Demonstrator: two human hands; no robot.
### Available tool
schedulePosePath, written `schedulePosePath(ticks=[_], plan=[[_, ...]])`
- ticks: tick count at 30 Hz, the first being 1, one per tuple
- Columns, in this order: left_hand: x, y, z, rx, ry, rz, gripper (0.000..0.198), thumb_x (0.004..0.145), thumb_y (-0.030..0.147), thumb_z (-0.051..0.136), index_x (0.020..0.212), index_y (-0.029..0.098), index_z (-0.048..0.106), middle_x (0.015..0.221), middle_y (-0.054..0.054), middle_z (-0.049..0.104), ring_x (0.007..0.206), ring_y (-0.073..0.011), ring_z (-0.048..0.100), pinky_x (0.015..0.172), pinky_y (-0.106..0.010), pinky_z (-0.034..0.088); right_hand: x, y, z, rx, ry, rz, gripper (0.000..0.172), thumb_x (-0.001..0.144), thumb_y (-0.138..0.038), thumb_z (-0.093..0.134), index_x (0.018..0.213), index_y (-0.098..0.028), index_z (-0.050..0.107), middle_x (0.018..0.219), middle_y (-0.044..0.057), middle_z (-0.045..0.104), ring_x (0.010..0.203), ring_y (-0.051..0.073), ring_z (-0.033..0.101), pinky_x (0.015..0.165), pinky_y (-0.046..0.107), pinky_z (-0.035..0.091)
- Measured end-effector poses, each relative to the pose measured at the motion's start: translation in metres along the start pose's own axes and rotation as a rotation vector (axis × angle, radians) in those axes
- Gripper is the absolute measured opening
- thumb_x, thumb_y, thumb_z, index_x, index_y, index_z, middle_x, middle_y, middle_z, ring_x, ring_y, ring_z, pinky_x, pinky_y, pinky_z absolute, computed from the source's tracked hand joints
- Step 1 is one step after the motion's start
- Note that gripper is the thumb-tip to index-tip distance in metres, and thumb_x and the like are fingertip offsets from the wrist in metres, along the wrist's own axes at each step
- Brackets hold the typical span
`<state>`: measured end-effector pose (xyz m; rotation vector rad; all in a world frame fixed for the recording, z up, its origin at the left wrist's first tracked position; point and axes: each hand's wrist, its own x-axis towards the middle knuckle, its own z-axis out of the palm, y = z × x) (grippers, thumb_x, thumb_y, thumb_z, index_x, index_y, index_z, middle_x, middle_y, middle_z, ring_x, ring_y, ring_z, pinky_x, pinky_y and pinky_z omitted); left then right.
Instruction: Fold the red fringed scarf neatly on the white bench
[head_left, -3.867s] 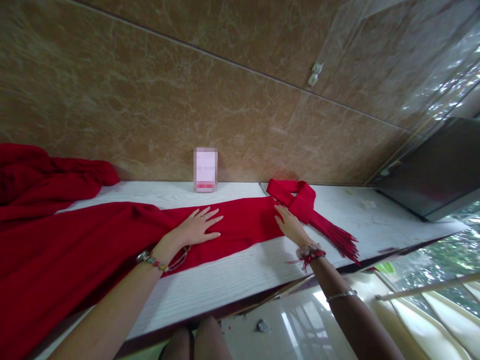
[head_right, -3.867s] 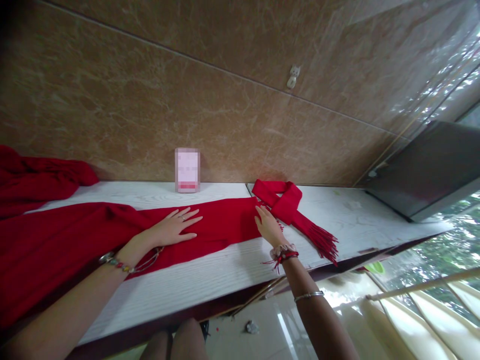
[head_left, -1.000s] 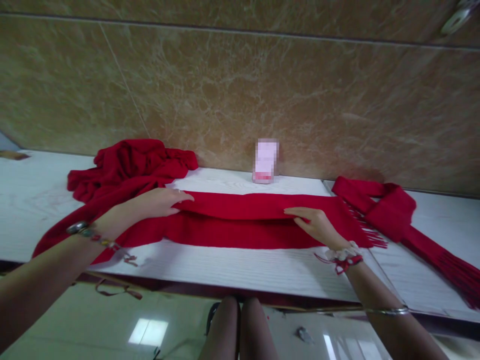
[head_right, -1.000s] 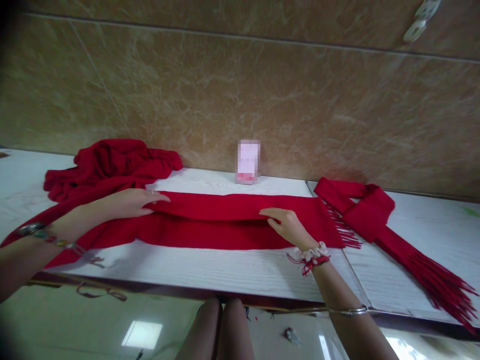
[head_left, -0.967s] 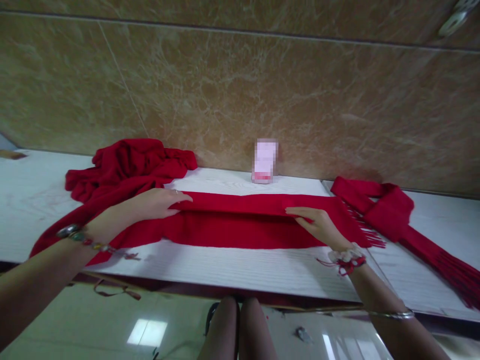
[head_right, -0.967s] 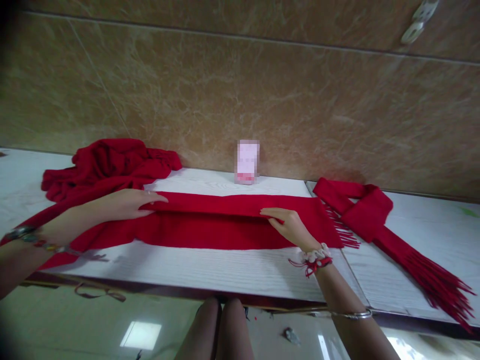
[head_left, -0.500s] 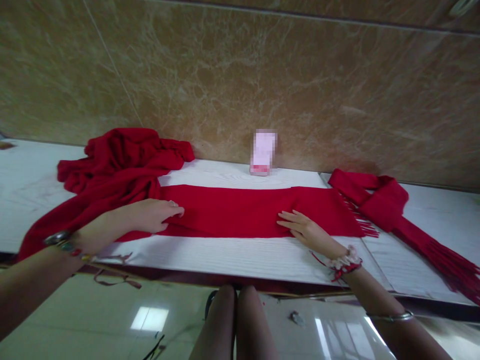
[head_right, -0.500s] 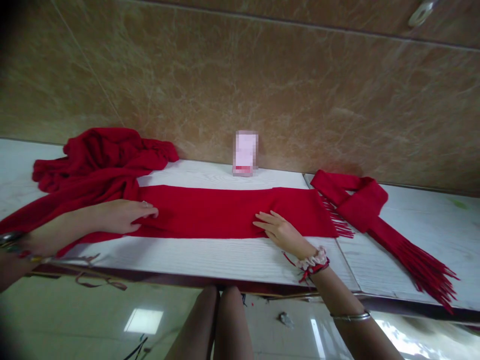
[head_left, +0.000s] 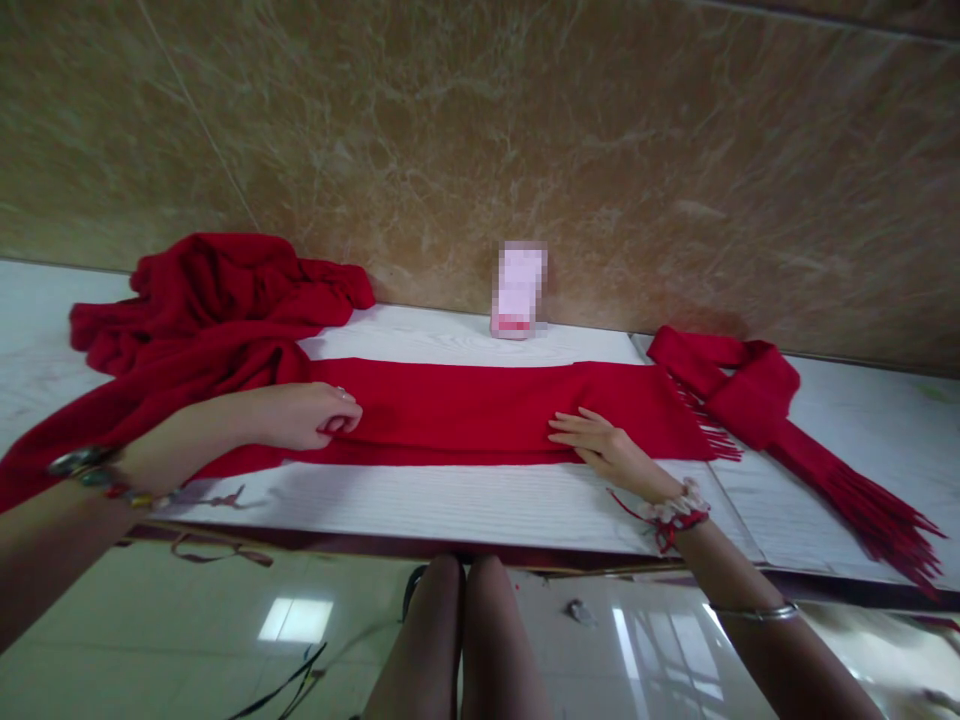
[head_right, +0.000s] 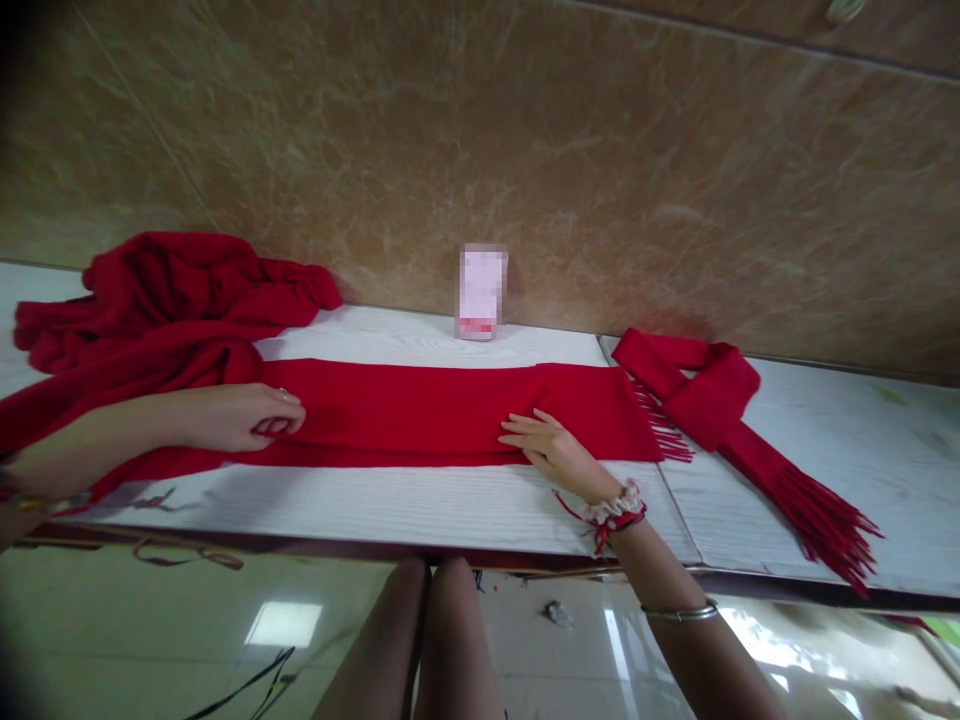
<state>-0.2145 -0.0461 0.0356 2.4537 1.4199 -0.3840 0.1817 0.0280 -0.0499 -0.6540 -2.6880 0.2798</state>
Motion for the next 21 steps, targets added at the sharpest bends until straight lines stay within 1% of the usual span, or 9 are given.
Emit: schedulePosePath(ticks=[6,10,12,13,14,15,16,19,21], plan=[[0.003,0.008,0.012,-0.038,-0.033,-0.016,0.024,0.055,-0.002,0.038,0.065,0.017,0.048,0.062,0.003,0.047,0.058,-0.0114,0.041,0.053,-0.022,0.028,0.000,-0.001,-0.004,0.019,-0.044,-0.004,0.035,0.083,-0.009,0.039,0.104,-0.023,0.063,0.115,0.006,0.061,0.114,0.018,0.050,0.101,0.049,0.031],[0.001,-0.001,0.013,-0.029,-0.059,-0.036,0.025,0.055,-0.001,0.039,0.067,0.018,0.051,0.063,0.003,0.050,0.059,-0.0118,0.044,0.055,-0.022,0.031,0.001,-0.002,-0.006,0.019,-0.045,-0.011,0.034,0.083,-0.010,0.039,0.104,-0.023,0.063,0.114,0.006,0.062,0.113,0.018,0.051,0.101,0.049,0.031],[0.002,-0.004,0.011,-0.024,-0.092,-0.045,0.022,0.057,0.004,0.043,0.070,0.018,0.054,0.065,0.002,0.053,0.060,-0.0121,0.046,0.055,-0.022,0.033,0.001,-0.003,-0.006,0.015,-0.040,-0.019,0.034,0.083,-0.010,0.039,0.103,-0.022,0.064,0.113,0.007,0.062,0.112,0.018,0.051,0.101,0.048,0.032],[0.006,-0.004,0.009,-0.023,-0.089,-0.033,0.018,0.060,0.007,0.046,0.071,0.019,0.055,0.066,0.002,0.054,0.061,-0.0124,0.048,0.056,-0.022,0.035,0.001,-0.003,-0.006,0.014,-0.039,-0.023,0.033,0.083,-0.010,0.040,0.102,-0.022,0.064,0.113,0.007,0.062,0.112,0.018,0.051,0.101,0.048,0.032],[0.012,-0.002,0.006,-0.027,-0.060,-0.005,0.014,0.063,0.012,0.048,0.072,0.019,0.056,0.069,0.001,0.056,0.063,-0.0127,0.049,0.059,-0.022,0.037,0.002,-0.003,-0.005,0.013,-0.040,-0.026,0.033,0.082,-0.010,0.041,0.102,-0.022,0.064,0.113,0.007,0.062,0.112,0.018,0.051,0.101,0.048,0.032],[0.021,0.002,0.004,-0.036,-0.004,0.037,0.011,0.068,0.017,0.049,0.074,0.019,0.057,0.072,0.001,0.058,0.066,-0.0131,0.051,0.063,-0.023,0.039,0.002,-0.002,-0.005,0.015,-0.041,-0.028,0.033,0.082,-0.010,0.041,0.102,-0.023,0.064,0.113,0.007,0.062,0.111,0.018,0.052,0.101,0.047,0.032],[0.033,0.009,0.003,-0.049,0.082,0.092,0.012,0.073,0.021,0.047,0.078,0.019,0.058,0.079,0.000,0.059,0.072,-0.0136,0.053,0.070,-0.023,0.041,0.002,-0.002,-0.004,0.017,-0.040,-0.029,0.033,0.082,-0.009,0.041,0.101,-0.023,0.065,0.113,0.006,0.062,0.111,0.017,0.052,0.101,0.047,0.032],[0.081,0.036,0.003,-0.091,0.322,0.193,0.023,0.083,0.025,0.039,0.094,0.016,0.058,0.101,-0.006,0.059,0.091,-0.0142,0.054,0.085,-0.025,0.038,0.002,-0.001,-0.002,0.032,-0.034,-0.031,0.033,0.082,-0.009,0.041,0.101,-0.024,0.065,0.112,0.005,0.063,0.111,0.017,0.052,0.100,0.047,0.033],[0.116,0.056,0.008,-0.079,0.405,0.223,0.028,0.085,0.029,0.041,0.105,0.016,0.056,0.114,-0.007,0.055,0.102,-0.0150,0.051,0.092,-0.026,0.034,0.002,-0.001,-0.002,0.048,-0.029,-0.031,0.032,0.083,-0.011,0.041,0.100,-0.025,0.065,0.110,0.005,0.064,0.111,0.017,0.052,0.100,0.047,0.034]])
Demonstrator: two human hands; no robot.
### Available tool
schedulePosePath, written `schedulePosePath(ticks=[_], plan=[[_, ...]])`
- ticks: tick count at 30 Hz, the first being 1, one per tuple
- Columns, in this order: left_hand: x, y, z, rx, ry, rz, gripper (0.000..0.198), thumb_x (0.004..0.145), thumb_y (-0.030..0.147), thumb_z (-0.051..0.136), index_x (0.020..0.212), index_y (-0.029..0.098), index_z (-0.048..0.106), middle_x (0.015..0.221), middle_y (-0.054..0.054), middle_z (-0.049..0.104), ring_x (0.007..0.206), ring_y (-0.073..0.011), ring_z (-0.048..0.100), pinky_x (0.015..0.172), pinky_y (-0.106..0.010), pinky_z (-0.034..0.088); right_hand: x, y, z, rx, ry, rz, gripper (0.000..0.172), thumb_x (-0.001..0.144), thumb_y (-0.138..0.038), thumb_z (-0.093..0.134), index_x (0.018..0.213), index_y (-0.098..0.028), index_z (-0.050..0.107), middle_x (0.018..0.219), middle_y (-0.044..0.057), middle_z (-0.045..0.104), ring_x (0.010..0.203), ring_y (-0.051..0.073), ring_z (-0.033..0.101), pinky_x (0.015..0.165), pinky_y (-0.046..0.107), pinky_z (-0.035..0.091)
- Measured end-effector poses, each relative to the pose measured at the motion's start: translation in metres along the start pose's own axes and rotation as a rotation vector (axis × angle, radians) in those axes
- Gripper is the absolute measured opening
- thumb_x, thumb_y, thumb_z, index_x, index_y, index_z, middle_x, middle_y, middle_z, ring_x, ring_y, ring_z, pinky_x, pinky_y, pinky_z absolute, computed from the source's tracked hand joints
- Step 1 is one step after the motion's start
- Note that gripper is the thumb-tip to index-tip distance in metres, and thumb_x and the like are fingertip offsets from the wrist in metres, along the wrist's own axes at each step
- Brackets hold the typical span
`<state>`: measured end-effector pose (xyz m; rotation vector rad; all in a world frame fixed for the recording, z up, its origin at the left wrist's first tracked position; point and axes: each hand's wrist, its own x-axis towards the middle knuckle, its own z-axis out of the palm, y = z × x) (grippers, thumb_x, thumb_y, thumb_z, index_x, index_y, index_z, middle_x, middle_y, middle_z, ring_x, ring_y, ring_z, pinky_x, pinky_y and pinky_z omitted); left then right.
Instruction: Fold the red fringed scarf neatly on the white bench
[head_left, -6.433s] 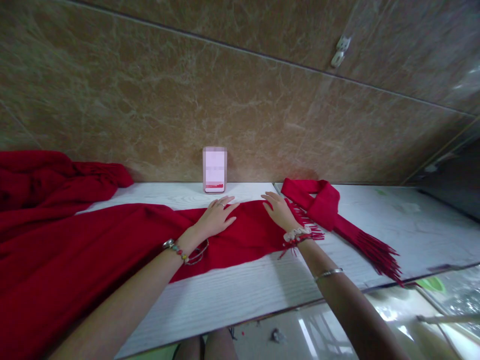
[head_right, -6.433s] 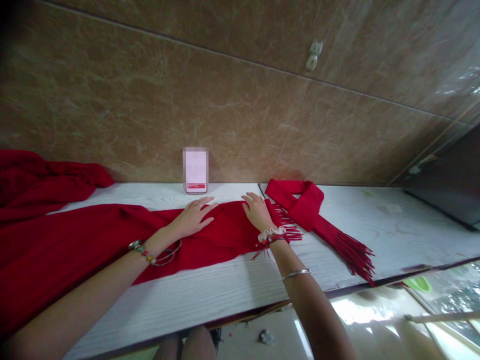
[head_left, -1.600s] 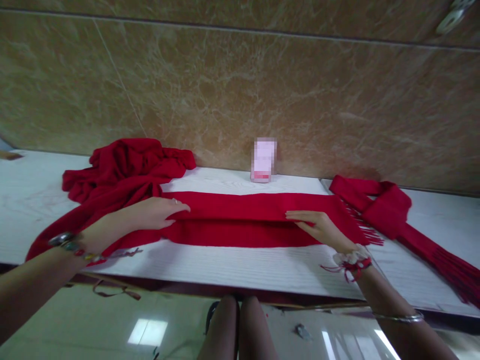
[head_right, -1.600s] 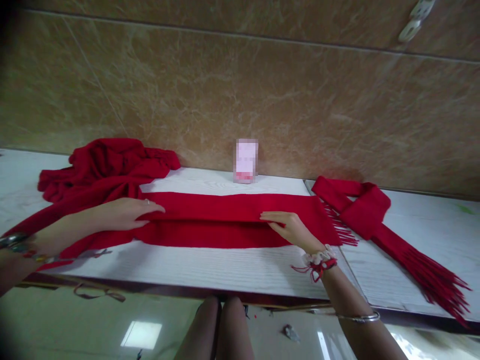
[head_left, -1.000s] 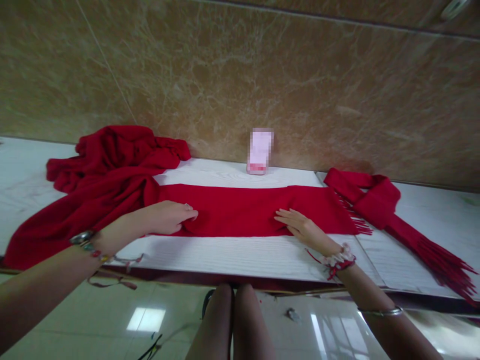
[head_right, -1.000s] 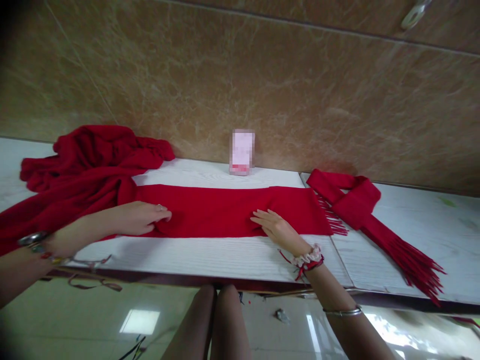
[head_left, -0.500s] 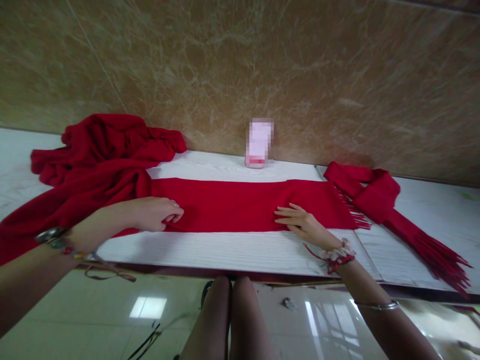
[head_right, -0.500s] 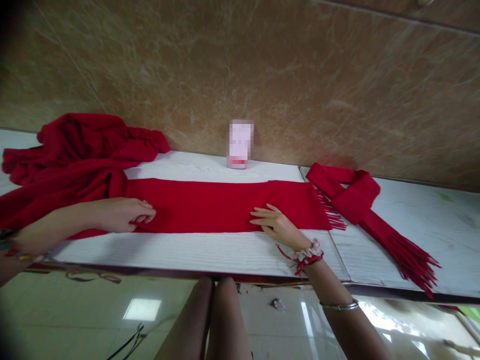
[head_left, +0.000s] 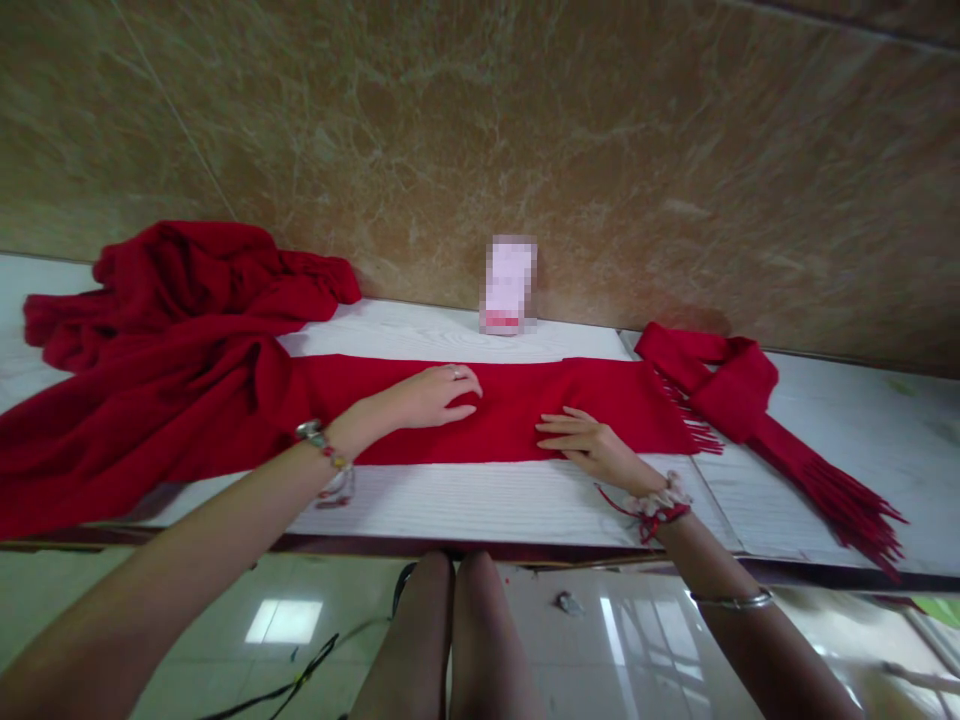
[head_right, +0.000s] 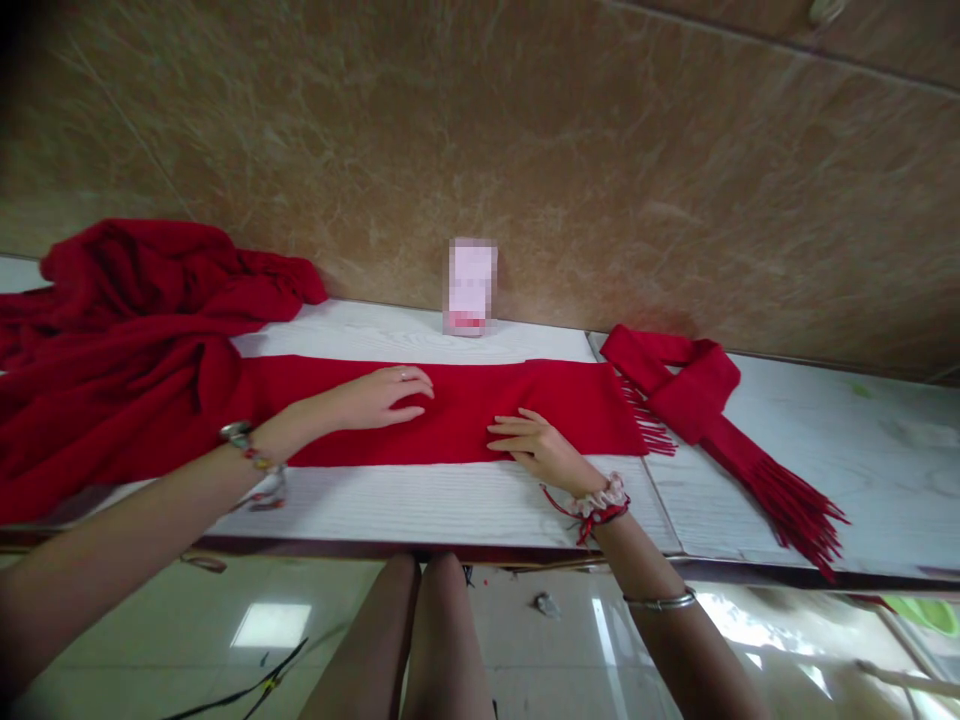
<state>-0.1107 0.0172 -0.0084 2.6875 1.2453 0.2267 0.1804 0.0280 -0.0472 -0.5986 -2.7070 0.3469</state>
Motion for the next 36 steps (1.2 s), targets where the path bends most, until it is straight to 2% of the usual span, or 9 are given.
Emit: schedulePosePath(ticks=[3,5,11,17,23,27,30,32,36], plan=[[0.033,0.008,0.027,0.054,0.016,-0.061,0.042,0.087,0.039,0.040,0.123,0.017,0.046,0.135,-0.010,0.039,0.122,-0.0203,0.036,0.101,-0.032,0.026,-0.001,-0.001,-0.002,0.036,0.017,0.001,0.032,0.085,-0.012,0.040,0.100,-0.025,0.065,0.106,0.004,0.066,0.109,0.016,0.054,0.100,0.045,0.035],[0.042,0.008,0.037,0.070,-0.030,-0.116,0.051,0.087,0.046,0.036,0.131,0.019,0.036,0.143,-0.010,0.027,0.130,-0.0231,0.024,0.104,-0.038,0.020,-0.001,-0.002,-0.004,0.064,0.033,-0.005,0.031,0.085,-0.012,0.040,0.098,-0.024,0.066,0.104,0.004,0.066,0.107,0.016,0.055,0.099,0.044,0.036],[0.034,0.004,0.031,0.071,-0.228,-0.117,0.060,0.086,0.054,0.030,0.138,0.026,0.019,0.148,-0.004,0.011,0.134,-0.0244,0.007,0.106,-0.046,0.007,-0.001,-0.003,-0.007,0.096,-0.011,-0.014,0.031,0.084,-0.010,0.042,0.095,-0.024,0.067,0.105,0.003,0.066,0.108,0.016,0.054,0.097,0.043,0.039],[0.031,0.005,0.027,0.083,-0.259,-0.120,0.064,0.084,0.056,0.032,0.139,0.026,0.018,0.148,-0.004,0.008,0.135,-0.0247,0.004,0.106,-0.044,0.004,-0.002,-0.006,-0.007,0.024,0.007,-0.012,0.033,0.083,-0.007,0.041,0.094,-0.024,0.067,0.107,0.003,0.065,0.112,0.016,0.052,0.099,0.041,0.039],[0.031,0.006,0.028,0.097,-0.263,-0.119,0.065,0.084,0.057,0.033,0.139,0.026,0.017,0.148,-0.005,0.009,0.134,-0.0263,0.004,0.106,-0.046,0.004,-0.020,-0.010,-0.007,-0.245,0.148,0.213,0.037,0.080,-0.009,0.042,0.114,-0.014,0.057,0.120,0.012,0.057,0.116,0.023,0.047,0.099,0.047,0.037],[0.030,0.002,0.029,0.092,-0.263,-0.111,0.066,0.084,0.058,0.031,0.139,0.026,0.015,0.148,-0.005,0.008,0.134,-0.0265,0.005,0.105,-0.048,0.005,-0.028,-0.015,-0.002,-0.282,0.157,0.284,0.039,0.081,-0.013,0.042,0.119,-0.018,0.053,0.116,0.010,0.059,0.111,0.021,0.052,0.097,0.043,0.041],[0.027,-0.005,0.027,0.091,-0.274,-0.112,0.066,0.083,0.059,0.032,0.139,0.028,0.015,0.148,-0.004,0.008,0.134,-0.0265,0.004,0.105,-0.048,0.005,-0.026,-0.017,0.000,-0.299,0.202,0.341,0.049,0.079,-0.021,0.049,0.127,-0.012,0.043,0.124,0.016,0.052,0.115,0.024,0.048,0.095,0.042,0.044],[0.024,-0.010,0.026,0.083,-0.289,-0.121,0.067,0.082,0.060,0.034,0.139,0.029,0.016,0.148,-0.004,0.008,0.134,-0.0270,0.004,0.105,-0.048,0.005,-0.025,-0.017,0.001,-0.315,0.182,0.356,0.047,0.079,-0.022,0.050,0.125,-0.010,0.045,0.123,0.017,0.052,0.114,0.025,0.049,0.094,0.041,0.045],[0.021,-0.014,0.022,0.059,-0.305,-0.138,0.068,0.080,0.060,0.038,0.138,0.030,0.018,0.148,-0.005,0.009,0.134,-0.0273,0.004,0.104,-0.048,0.006,-0.026,-0.012,-0.001,-0.345,0.106,0.299,0.036,0.080,-0.012,0.042,0.113,-0.016,0.056,0.115,0.012,0.060,0.109,0.022,0.054,0.094,0.040,0.045]])
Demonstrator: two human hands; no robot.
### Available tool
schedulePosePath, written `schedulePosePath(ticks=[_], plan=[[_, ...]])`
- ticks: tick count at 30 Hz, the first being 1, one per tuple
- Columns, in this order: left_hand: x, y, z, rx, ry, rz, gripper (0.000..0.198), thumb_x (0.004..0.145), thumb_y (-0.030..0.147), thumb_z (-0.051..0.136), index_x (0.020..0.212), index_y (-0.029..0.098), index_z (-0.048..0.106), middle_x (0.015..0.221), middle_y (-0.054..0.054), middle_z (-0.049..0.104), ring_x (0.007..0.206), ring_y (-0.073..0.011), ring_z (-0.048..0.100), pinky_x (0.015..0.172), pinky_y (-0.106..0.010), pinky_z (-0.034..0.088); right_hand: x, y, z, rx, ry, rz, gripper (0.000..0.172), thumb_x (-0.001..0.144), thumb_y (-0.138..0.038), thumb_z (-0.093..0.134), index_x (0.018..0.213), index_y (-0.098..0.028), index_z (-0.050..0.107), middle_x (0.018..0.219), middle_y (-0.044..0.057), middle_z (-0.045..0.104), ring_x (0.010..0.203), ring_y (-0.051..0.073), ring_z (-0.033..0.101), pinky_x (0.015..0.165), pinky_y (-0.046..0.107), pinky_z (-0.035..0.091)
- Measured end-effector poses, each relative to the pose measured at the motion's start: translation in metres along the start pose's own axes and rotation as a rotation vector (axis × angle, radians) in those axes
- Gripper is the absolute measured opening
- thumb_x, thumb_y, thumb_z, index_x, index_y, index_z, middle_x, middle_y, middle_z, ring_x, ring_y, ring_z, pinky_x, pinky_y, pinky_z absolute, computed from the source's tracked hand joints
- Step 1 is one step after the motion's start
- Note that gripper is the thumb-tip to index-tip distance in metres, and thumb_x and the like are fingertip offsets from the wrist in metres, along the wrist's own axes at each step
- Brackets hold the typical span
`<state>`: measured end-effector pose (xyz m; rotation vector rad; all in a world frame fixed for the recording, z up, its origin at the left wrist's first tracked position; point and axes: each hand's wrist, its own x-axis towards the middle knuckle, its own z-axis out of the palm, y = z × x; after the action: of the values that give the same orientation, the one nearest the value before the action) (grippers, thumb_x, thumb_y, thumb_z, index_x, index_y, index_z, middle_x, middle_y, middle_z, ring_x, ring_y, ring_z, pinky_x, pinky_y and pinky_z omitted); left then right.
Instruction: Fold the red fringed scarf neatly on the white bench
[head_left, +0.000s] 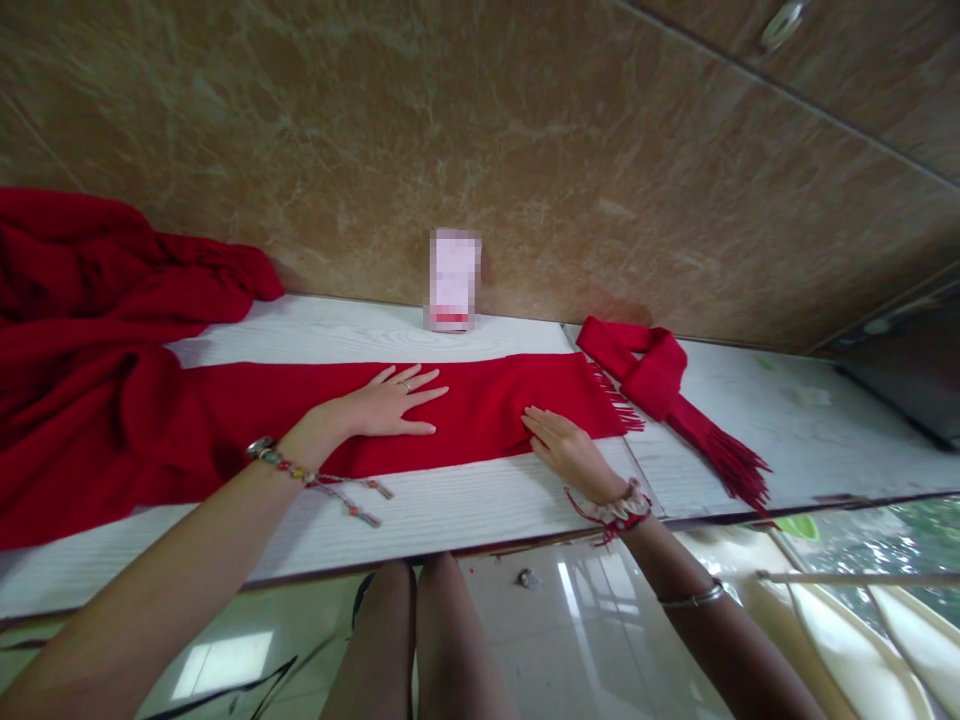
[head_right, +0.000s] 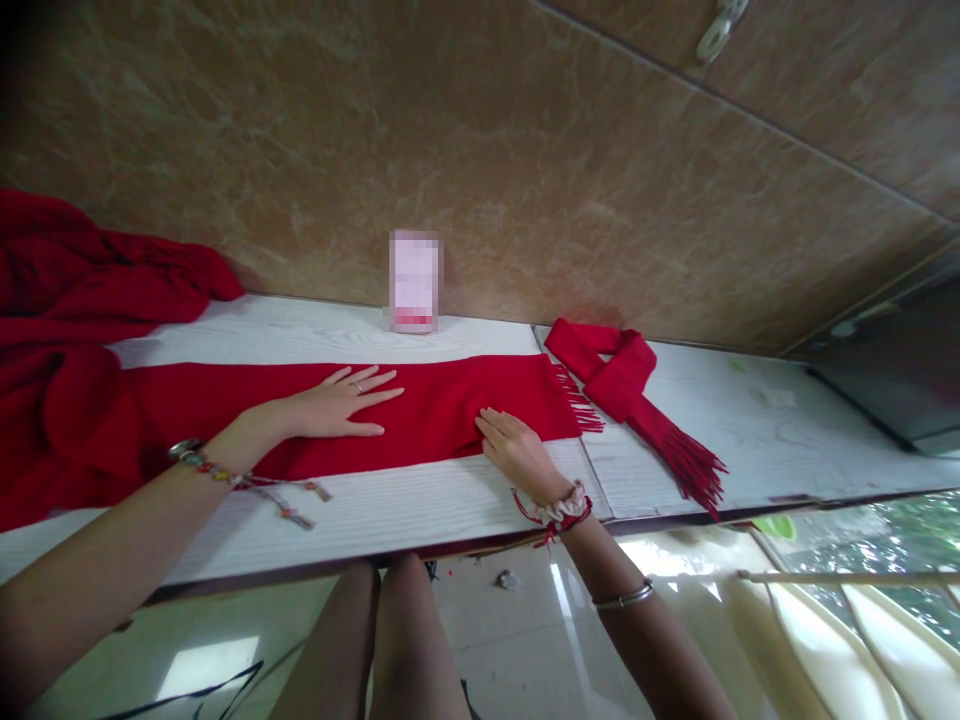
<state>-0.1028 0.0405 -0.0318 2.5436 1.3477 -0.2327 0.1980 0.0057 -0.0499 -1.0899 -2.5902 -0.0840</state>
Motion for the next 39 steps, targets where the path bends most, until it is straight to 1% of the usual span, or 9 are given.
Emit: schedulePosePath(ticks=[7,13,17,22,26,30,33,37,39], plan=[[-0.001,0.019,0.001,0.008,0.107,0.091,0.061,0.084,0.054,0.039,0.137,0.031,0.021,0.148,-0.004,0.010,0.134,-0.0267,0.004,0.105,-0.050,0.004,-0.005,0.002,-0.012,-0.079,0.041,-0.117,0.033,0.084,-0.009,0.035,0.104,-0.015,0.061,0.105,0.011,0.065,0.100,0.019,0.059,0.091,0.037,0.048],[-0.004,0.018,-0.001,-0.036,-0.007,0.105,0.070,0.077,0.058,0.048,0.136,0.033,0.022,0.147,-0.004,0.012,0.134,-0.0295,0.006,0.103,-0.053,0.006,-0.014,0.001,-0.022,0.019,-0.017,-0.168,0.025,0.086,-0.016,0.042,0.099,-0.019,0.063,0.103,0.008,0.066,0.103,0.018,0.057,0.093,0.039,0.046],[-0.006,0.014,-0.003,-0.038,0.009,0.116,0.070,0.076,0.059,0.047,0.136,0.033,0.023,0.147,-0.005,0.012,0.134,-0.0293,0.006,0.103,-0.052,0.006,-0.022,0.001,-0.023,0.112,0.017,-0.114,0.026,0.085,-0.017,0.044,0.105,-0.020,0.061,0.112,0.008,0.062,0.110,0.018,0.053,0.096,0.039,0.044],[-0.004,0.029,0.002,-0.019,0.103,0.199,0.061,0.081,0.057,0.041,0.135,0.033,0.026,0.147,-0.004,0.015,0.134,-0.0265,0.007,0.105,-0.049,0.007,-0.032,0.012,-0.024,0.145,0.144,0.073,0.042,0.083,-0.021,0.049,0.124,-0.020,0.047,0.122,0.011,0.054,0.116,0.020,0.047,0.095,0.040,0.044],[-0.001,0.037,0.010,0.009,0.089,0.289,0.059,0.082,0.057,0.038,0.135,0.034,0.027,0.146,-0.004,0.018,0.134,-0.0262,0.010,0.104,-0.050,0.005,-0.033,0.019,-0.022,0.106,0.080,0.092,0.031,0.085,-0.020,0.044,0.113,-0.020,0.057,0.111,0.009,0.063,0.103,0.019,0.057,0.088,0.036,0.049],[0.000,0.036,0.011,0.030,0.069,0.285,0.058,0.083,0.057,0.037,0.135,0.034,0.026,0.145,-0.003,0.021,0.133,-0.0260,0.013,0.104,-0.049,0.005,-0.028,0.019,-0.018,0.027,0.108,0.174,0.030,0.083,-0.018,0.045,0.109,-0.019,0.060,0.108,0.009,0.064,0.100,0.020,0.059,0.086,0.036,0.051],[-0.001,0.036,0.009,0.036,0.065,0.276,0.058,0.083,0.057,0.037,0.135,0.034,0.027,0.145,-0.003,0.022,0.133,-0.0265,0.013,0.104,-0.048,0.006,-0.028,0.020,-0.017,0.003,0.138,0.152,0.029,0.083,-0.016,0.043,0.103,-0.019,0.063,0.105,0.008,0.066,0.099,0.019,0.060,0.085,0.035,0.052],[-0.001,0.035,0.008,0.029,0.048,0.266,0.059,0.083,0.057,0.036,0.136,0.033,0.025,0.146,-0.004,0.021,0.133,-0.0272,0.012,0.104,-0.049,0.006,-0.035,0.025,-0.022,0.001,0.264,0.098,0.030,0.085,-0.013,0.039,0.097,-0.021,0.065,0.096,0.006,0.069,0.092,0.017,0.063,0.082,0.033,0.053],[-0.001,0.033,0.008,0.018,0.041,0.249,0.061,0.082,0.057,0.038,0.136,0.033,0.023,0.146,-0.004,0.020,0.133,-0.0273,0.011,0.104,-0.049,0.006,-0.040,0.027,-0.024,0.025,0.237,0.024,0.028,0.085,-0.014,0.041,0.096,-0.021,0.066,0.095,0.006,0.069,0.091,0.017,0.063,0.082,0.033,0.053]])
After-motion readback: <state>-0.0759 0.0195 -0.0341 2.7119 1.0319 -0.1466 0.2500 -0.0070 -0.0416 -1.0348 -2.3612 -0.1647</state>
